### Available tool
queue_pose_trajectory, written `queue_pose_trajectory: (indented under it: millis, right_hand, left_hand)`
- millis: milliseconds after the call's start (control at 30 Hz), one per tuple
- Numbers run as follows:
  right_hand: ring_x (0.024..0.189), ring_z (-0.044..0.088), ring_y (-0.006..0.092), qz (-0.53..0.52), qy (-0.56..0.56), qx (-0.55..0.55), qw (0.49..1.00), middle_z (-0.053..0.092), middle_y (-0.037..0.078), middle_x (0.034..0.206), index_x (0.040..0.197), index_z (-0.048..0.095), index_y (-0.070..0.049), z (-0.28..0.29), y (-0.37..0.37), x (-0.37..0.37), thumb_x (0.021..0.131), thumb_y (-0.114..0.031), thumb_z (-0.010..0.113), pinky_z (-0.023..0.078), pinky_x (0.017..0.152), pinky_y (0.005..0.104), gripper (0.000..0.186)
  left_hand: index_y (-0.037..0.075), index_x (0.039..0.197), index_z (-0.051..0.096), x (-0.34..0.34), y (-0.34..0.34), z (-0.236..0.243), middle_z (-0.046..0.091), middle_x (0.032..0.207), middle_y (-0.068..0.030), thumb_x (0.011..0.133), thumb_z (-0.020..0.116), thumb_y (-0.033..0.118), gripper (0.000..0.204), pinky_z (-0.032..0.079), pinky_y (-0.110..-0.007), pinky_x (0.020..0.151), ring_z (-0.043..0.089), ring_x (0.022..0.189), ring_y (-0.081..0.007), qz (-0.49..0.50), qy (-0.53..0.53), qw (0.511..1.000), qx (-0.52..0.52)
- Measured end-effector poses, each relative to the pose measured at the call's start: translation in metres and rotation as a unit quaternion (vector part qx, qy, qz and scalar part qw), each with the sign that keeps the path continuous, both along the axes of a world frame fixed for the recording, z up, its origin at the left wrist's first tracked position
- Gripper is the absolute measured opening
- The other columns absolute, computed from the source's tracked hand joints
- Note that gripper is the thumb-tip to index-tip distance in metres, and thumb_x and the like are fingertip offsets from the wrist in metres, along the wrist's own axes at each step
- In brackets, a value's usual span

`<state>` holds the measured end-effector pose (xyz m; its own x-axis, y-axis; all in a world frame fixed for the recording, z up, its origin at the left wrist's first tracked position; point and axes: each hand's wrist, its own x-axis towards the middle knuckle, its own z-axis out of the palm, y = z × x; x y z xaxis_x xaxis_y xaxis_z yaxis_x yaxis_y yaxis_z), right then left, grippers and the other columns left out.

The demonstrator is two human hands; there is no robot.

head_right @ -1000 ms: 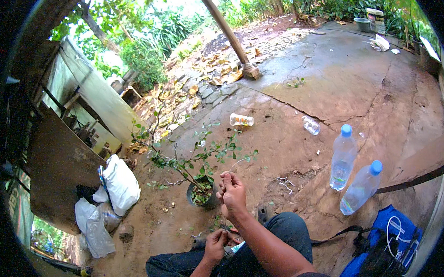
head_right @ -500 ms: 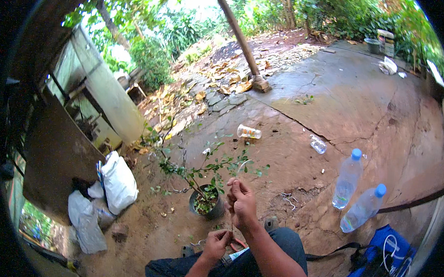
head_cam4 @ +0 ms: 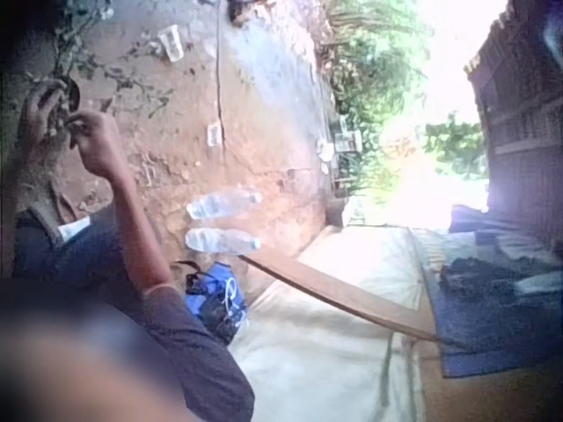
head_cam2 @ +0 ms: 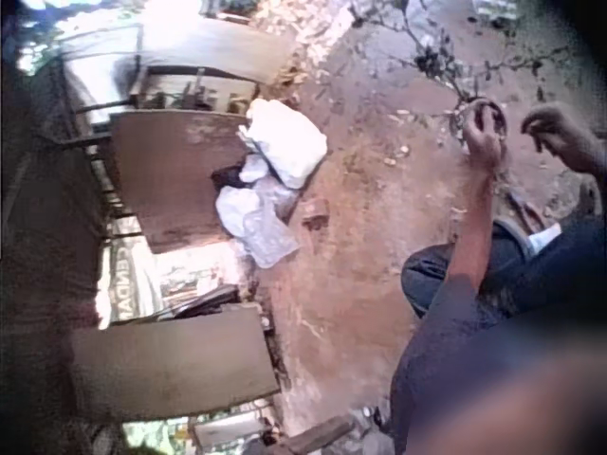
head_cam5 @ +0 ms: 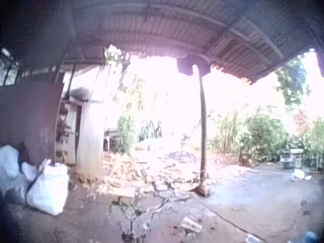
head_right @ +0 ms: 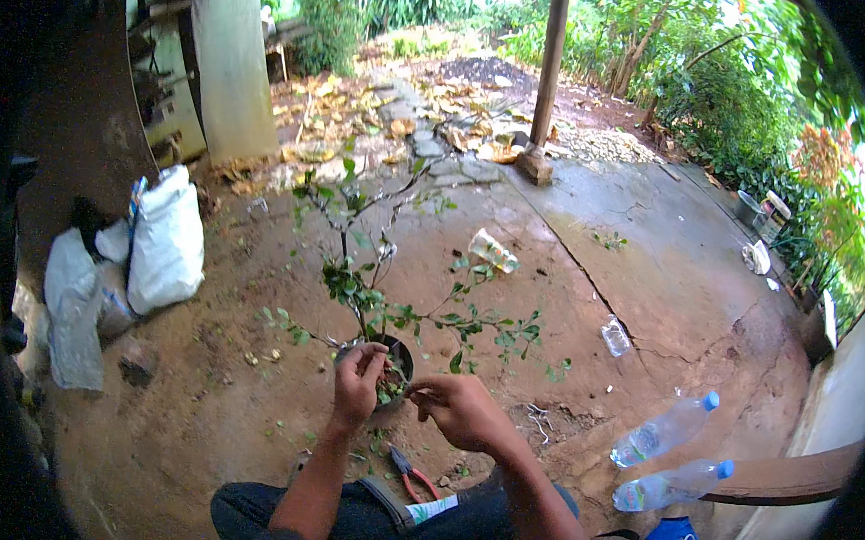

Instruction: The person sits on the floor and uses pliers to wrap wire around the branches of a potted plant. They adjust the wire and branches by hand to shape the plant.

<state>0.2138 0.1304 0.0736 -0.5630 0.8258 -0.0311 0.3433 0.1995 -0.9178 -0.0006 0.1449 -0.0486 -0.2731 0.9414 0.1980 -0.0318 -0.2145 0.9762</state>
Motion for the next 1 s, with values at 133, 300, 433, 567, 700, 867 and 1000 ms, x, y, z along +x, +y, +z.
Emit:
queue_pose_trajectory:
  millis: [133,300,433,567,700,867,1000]
  right_hand:
    - [0.072,0.066,0.0149,-0.041,-0.149,0.066,0.986,0.071,0.007,0.079,0.111,0.073,0.001,-0.035,0.03,-0.029,0.102,-0.01,0.06,0.053,0.068,0.0338,0.02]
    - [0.062,0.05,0.0067,-0.215,0.055,-0.171,0.96,0.061,0.0,0.075,0.114,0.069,-0.002,-0.086,0.047,-0.059,0.108,-0.015,0.057,0.038,0.053,0.0239,0.019]
    - [0.06,0.048,0.006,-0.203,0.148,-0.2,0.947,0.06,0.0,0.077,0.116,0.067,-0.002,-0.095,0.057,-0.07,0.11,-0.016,0.056,0.037,0.052,0.0225,0.019]
    - [0.06,0.05,0.0069,-0.192,0.185,-0.205,0.942,0.061,0.001,0.075,0.114,0.068,0.0,-0.094,0.059,-0.077,0.109,-0.013,0.055,0.04,0.052,0.0242,0.02]
    - [0.059,0.051,0.0075,-0.213,0.162,-0.199,0.943,0.061,0.001,0.075,0.113,0.067,0.0,-0.096,0.06,-0.075,0.109,-0.014,0.055,0.041,0.051,0.0241,0.018]
    - [0.055,0.058,0.0106,-0.225,0.149,-0.219,0.938,0.067,0.005,0.076,0.11,0.066,-0.001,-0.11,0.067,-0.069,0.108,-0.015,0.054,0.044,0.048,0.0252,0.019]
    - [0.061,0.061,0.0141,-0.214,0.288,-0.216,0.908,0.068,0.008,0.078,0.109,0.062,-0.001,-0.122,0.065,-0.057,0.108,-0.021,0.053,0.051,0.056,0.0294,0.022]
  left_hand:
    - [0.0,0.115,0.068,0.003,0.0,-0.011,0.071,0.095,-0.0035,0.107,0.06,0.013,0.017,0.053,-0.026,0.076,0.066,0.085,-0.0095,-0.009,-0.057,0.995,-0.086]
    - [-0.002,0.117,0.069,0.003,0.002,-0.004,0.075,0.096,-0.0072,0.107,0.06,0.013,0.02,0.054,-0.029,0.076,0.069,0.085,-0.0113,0.004,-0.021,0.999,-0.032]
    - [-0.002,0.115,0.07,0.003,-0.001,0.004,0.075,0.095,-0.0099,0.105,0.061,0.011,0.018,0.055,-0.031,0.075,0.071,0.084,-0.0158,0.022,0.023,0.999,-0.013]
    - [0.0,0.114,0.07,0.002,-0.002,0.012,0.073,0.098,-0.0122,0.103,0.063,0.009,0.016,0.056,-0.033,0.072,0.072,0.083,-0.021,0.072,0.089,0.992,0.045]
    - [0.001,0.113,0.07,0.0,-0.008,0.021,0.072,0.101,-0.0135,0.101,0.065,0.007,0.015,0.056,-0.034,0.071,0.072,0.082,-0.0242,0.101,0.134,0.983,0.071]
    - [-0.002,0.114,0.068,0.009,-0.019,0.036,0.071,0.102,-0.0057,0.103,0.062,0.007,0.015,0.054,-0.029,0.079,0.066,0.09,-0.0113,0.093,0.15,0.984,0.023]
    - [0.0,0.111,0.067,0.031,-0.005,0.049,0.068,0.096,-0.0021,0.103,0.065,0.01,0.013,0.052,-0.027,0.074,0.063,0.083,-0.0094,0.096,0.099,0.99,0.029]
